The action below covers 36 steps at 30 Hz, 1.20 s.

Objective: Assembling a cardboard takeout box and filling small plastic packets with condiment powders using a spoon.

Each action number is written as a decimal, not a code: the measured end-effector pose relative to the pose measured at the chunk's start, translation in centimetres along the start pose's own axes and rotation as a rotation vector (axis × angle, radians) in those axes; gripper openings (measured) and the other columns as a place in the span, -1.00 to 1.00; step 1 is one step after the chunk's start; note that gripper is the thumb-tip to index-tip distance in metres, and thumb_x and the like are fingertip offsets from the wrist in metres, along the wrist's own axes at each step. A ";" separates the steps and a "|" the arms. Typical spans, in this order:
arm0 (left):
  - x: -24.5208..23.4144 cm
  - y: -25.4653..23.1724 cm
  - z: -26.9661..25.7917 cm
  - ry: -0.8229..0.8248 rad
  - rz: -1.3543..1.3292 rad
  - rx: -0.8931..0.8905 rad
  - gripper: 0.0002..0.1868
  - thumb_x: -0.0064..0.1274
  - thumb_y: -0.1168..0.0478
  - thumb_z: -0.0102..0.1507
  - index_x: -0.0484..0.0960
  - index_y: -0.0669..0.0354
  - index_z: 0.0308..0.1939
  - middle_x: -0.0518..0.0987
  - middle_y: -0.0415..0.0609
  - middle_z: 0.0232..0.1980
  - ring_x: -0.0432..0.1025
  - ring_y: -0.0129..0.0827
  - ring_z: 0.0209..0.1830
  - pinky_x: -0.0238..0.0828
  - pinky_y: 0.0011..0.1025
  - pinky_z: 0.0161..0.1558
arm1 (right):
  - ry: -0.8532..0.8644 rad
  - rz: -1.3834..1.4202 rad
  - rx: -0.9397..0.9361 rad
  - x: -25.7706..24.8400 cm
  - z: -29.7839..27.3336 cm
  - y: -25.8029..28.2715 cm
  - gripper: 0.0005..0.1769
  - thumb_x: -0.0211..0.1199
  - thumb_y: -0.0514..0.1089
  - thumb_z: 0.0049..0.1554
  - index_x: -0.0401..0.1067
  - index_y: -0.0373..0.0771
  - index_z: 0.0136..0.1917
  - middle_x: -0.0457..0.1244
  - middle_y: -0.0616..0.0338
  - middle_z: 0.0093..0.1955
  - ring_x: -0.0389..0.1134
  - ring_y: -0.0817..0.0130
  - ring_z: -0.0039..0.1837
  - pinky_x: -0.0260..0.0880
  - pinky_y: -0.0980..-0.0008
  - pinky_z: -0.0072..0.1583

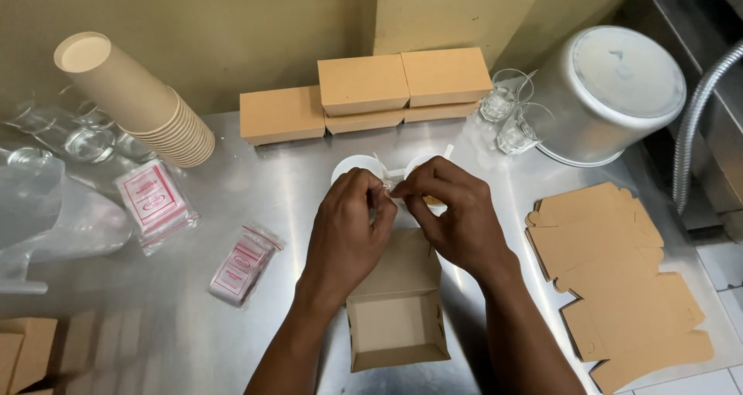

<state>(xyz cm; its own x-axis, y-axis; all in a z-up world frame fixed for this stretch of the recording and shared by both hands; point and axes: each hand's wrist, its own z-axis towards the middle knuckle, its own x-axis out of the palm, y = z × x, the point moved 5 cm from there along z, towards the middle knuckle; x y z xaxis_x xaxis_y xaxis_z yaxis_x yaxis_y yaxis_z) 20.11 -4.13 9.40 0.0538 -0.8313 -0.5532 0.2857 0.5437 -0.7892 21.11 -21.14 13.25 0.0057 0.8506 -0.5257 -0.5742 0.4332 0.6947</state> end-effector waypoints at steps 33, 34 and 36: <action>1.4 -0.2 -0.2 -0.052 0.210 0.390 -0.46 0.02 -0.06 0.62 0.38 0.25 0.51 0.35 -0.04 -0.02 0.31 -0.11 -0.08 0.31 -0.13 -0.02 | 0.244 0.355 0.100 -1.4 -0.2 -0.7 -0.64 0.12 -0.41 0.48 0.71 -0.38 0.35 0.50 -0.10 0.11 0.48 0.12 0.15 0.59 0.12 0.08; 1.3 -0.2 -0.2 -0.051 0.209 0.391 -0.46 0.02 -0.06 0.62 0.38 0.25 0.51 0.35 -0.04 -0.02 0.31 -0.11 -0.08 0.31 -0.13 -0.02 | 0.244 0.354 0.100 -1.5 -0.1 -0.5 -0.64 0.12 -0.41 0.48 0.71 -0.38 0.35 0.50 -0.10 0.11 0.48 0.12 0.15 0.59 0.12 0.08; 0.9 -0.1 -0.1 -0.045 0.200 0.391 -0.44 0.06 -0.07 0.61 0.38 0.25 0.51 0.35 -0.04 -0.04 0.30 -0.12 -0.10 0.33 -0.14 -0.02 | 0.274 0.322 0.032 -1.8 0.1 0.3 -0.66 0.08 -0.40 0.50 0.70 -0.38 0.28 0.49 -0.10 0.11 0.49 0.01 0.18 0.56 -0.01 0.18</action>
<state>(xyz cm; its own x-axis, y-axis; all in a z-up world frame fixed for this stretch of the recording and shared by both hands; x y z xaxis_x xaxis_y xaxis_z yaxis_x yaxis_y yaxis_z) 20.04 -4.98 8.96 0.1842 -0.7231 -0.6657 0.6052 0.6171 -0.5029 20.99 -22.48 14.44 -0.3900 0.8352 -0.3876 -0.4852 0.1714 0.8574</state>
